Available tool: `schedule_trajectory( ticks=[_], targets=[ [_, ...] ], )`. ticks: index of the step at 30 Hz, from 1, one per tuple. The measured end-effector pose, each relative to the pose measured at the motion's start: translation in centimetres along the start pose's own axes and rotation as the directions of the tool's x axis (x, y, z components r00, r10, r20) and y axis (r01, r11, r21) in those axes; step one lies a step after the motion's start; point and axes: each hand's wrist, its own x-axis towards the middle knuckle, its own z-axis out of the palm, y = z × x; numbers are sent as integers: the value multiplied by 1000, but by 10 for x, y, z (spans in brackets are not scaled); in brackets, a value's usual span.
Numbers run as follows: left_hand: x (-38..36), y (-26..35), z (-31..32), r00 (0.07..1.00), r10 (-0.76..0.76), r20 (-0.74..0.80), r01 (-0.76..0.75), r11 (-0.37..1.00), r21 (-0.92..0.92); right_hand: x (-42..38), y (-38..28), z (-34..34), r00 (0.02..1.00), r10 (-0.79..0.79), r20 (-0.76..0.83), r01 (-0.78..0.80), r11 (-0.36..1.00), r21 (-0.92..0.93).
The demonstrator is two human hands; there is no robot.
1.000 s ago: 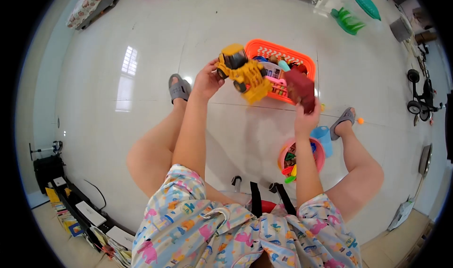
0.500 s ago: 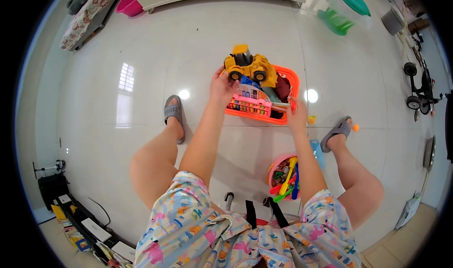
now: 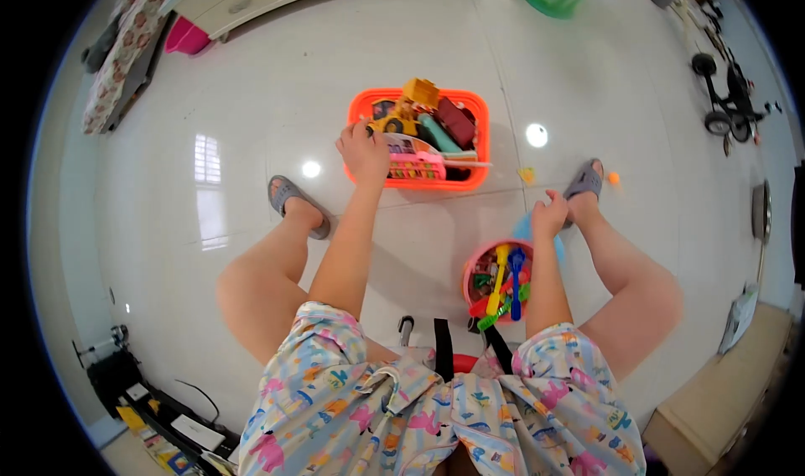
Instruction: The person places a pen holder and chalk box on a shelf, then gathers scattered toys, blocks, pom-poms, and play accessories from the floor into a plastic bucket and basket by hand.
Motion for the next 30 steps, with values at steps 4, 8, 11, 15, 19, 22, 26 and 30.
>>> schedule_trajectory(
  ticks=[4,8,11,15,19,22,26,30],
  targets=[
    [-26,19,-1,959,279,-50,-281,959,-36,1,50,-14,895,220,389,-87,940,-331],
    [-53,37,-13,931,366,-8,-366,929,-52,-15,64,-14,886,164,433,-97,980,-173],
    [-68,47,-25,919,387,75,-378,919,-110,-18,47,-27,867,192,460,-113,975,-192],
    [-89,68,-37,908,384,167,-342,910,-235,-13,60,-2,900,-37,434,100,987,-123],
    [-116,70,-38,933,268,239,-214,950,-228,-10,55,5,897,84,435,-7,985,-175],
    [-131,59,-36,963,74,258,-15,974,-226,-9,43,-3,979,123,162,-119,992,-39],
    [-140,43,-29,954,-72,291,139,967,-215,9,-12,-35,949,-108,-295,193,942,276],
    [-137,30,-19,943,-162,292,238,939,-246,-3,-119,-100,954,-206,-218,300,694,655]
  ],
)
